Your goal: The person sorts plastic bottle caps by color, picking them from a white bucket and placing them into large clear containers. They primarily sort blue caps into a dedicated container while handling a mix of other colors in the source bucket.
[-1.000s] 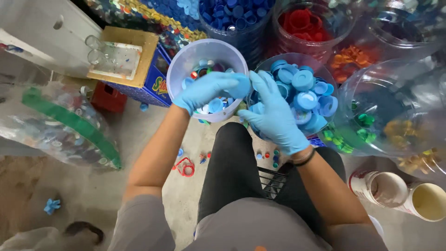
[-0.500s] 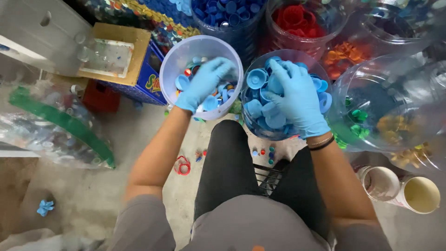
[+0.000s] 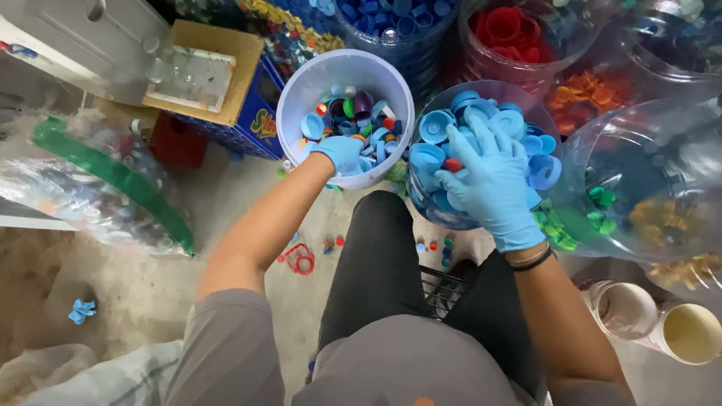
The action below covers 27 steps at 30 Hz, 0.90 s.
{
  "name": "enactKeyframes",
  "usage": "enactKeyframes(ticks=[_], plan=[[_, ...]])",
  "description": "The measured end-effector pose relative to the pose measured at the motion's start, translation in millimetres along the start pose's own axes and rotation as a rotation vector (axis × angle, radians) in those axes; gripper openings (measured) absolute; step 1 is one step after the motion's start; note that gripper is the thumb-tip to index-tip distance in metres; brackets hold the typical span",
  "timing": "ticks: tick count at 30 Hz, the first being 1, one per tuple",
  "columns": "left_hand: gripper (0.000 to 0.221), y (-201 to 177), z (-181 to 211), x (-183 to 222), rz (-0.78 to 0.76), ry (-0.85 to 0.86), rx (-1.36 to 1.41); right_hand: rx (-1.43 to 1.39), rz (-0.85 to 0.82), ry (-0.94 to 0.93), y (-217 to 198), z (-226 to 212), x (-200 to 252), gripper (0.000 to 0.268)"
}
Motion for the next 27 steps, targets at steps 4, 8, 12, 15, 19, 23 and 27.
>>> enactKeyframes(ticks=[4,8,12,15,19,23,27], plan=[[0.038,-29,30,28,0.05,0.025,-0.019,-0.074,0.206,-0.024,1,1,16,0.071],[0.036,-58,31,46,0.155,0.088,0.083,-0.251,0.35,0.003,-7,-3,30,0.062],[0.024,-84,18,50,0.239,-0.057,0.149,-0.826,0.366,0.318,-33,-36,26,0.047],[0.023,-112,46,81,0.265,0.006,0.292,-0.547,0.255,0.196,5,-16,28,0.051],[0.022,-121,52,102,0.228,-0.011,0.356,-0.527,0.106,0.244,-4,-23,20,0.054],[0.036,-111,34,91,0.16,0.004,0.263,-0.526,0.102,0.252,-2,-28,17,0.054],[0.04,-104,29,78,0.222,0.085,0.23,-0.613,-0.018,0.254,1,-36,3,0.054]])
Point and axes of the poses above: each hand's wrist, its own x-axis away from the middle knuckle, its own y-axis out of the palm, z = x × y, the point moved 3 cm from there along -x, towards the middle knuckle, and after that the axes turned 15 degrees about x, right-handed, at the moved point
